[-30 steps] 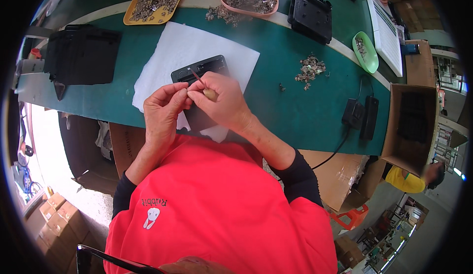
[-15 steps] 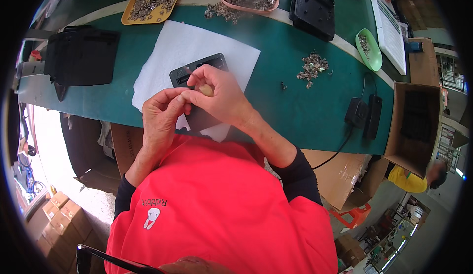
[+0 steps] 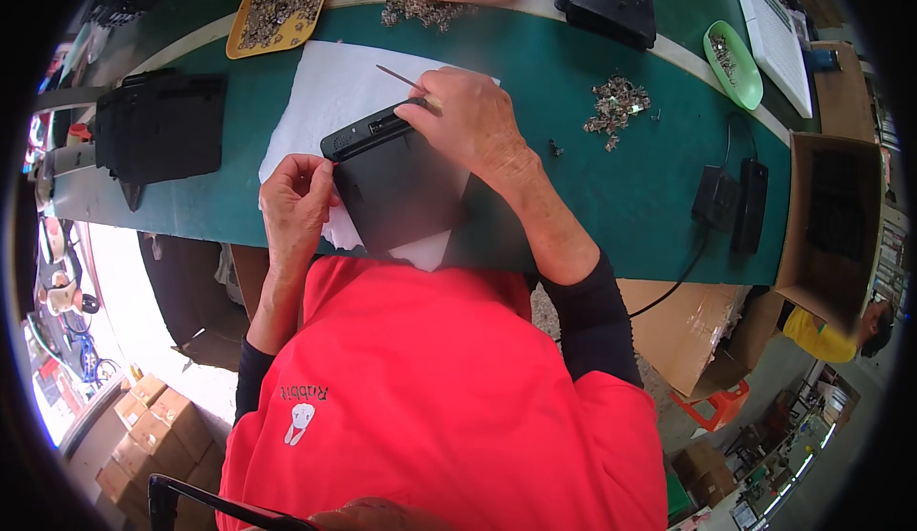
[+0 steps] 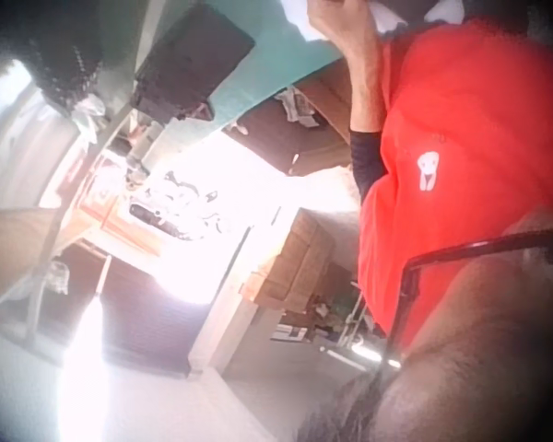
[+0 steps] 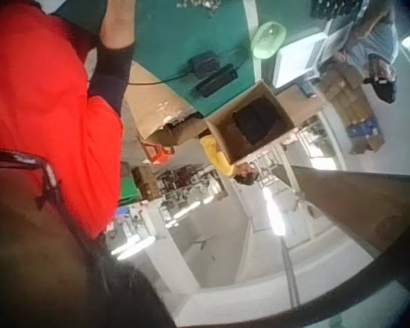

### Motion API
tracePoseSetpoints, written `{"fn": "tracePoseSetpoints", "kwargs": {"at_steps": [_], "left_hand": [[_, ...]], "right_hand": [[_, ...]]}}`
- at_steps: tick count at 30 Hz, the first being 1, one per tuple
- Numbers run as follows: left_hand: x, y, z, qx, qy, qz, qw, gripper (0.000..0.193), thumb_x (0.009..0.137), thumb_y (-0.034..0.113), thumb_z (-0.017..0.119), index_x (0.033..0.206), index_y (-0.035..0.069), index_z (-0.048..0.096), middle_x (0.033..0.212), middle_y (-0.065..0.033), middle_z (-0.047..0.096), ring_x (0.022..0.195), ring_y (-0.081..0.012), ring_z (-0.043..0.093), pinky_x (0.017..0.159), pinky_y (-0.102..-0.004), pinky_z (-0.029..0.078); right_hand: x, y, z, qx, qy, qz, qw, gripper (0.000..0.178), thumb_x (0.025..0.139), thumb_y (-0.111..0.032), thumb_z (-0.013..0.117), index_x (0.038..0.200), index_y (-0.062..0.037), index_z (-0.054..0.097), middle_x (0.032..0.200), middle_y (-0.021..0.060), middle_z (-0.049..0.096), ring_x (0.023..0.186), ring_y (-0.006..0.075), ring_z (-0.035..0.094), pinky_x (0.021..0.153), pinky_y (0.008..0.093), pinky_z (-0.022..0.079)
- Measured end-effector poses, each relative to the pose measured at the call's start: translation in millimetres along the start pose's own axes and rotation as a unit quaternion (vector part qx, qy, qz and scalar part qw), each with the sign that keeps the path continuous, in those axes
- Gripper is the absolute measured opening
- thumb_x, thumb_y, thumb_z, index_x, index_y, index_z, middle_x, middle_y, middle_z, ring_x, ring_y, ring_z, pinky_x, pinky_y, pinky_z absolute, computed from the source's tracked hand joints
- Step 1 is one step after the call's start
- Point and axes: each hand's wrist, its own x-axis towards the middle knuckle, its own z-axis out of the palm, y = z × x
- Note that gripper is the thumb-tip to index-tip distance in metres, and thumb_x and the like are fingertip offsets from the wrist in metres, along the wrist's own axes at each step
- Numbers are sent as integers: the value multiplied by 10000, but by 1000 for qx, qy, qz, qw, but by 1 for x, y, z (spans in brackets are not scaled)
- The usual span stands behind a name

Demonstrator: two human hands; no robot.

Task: The person uses a small screwdriver to fasten screws into black plastic electronic housings on a green workbench. They repeatedly pick up housings, align them, insert screws from nearby trays, and tighten them before moving to the next unit.

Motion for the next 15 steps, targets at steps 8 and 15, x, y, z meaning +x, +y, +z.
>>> {"fn": "tracePoseSetpoints", "kwargs": {"at_steps": [8, 15], "left_hand": [[16, -6, 2, 79, 27, 51, 995, 172, 930, 152, 634, 839, 10, 604, 624, -1, 581, 500, -45, 521, 438, -199, 392], [15, 12, 19, 259, 79, 99, 958, 185, 848, 137, 651, 782, -13, 567, 603, -62, 575, 549, -142, 566, 540, -312, 465]], "right_hand": [[-10, -3, 5, 41, 49, 8, 998, 225, 786, -216, 757, 788, -26, 636, 727, 93, 643, 635, 239, 622, 600, 339, 483], [-12, -1, 4, 42, 28, 10, 999, 220, 794, -252, 724, 808, -49, 640, 787, 78, 654, 734, 301, 647, 638, 401, 502]]}}
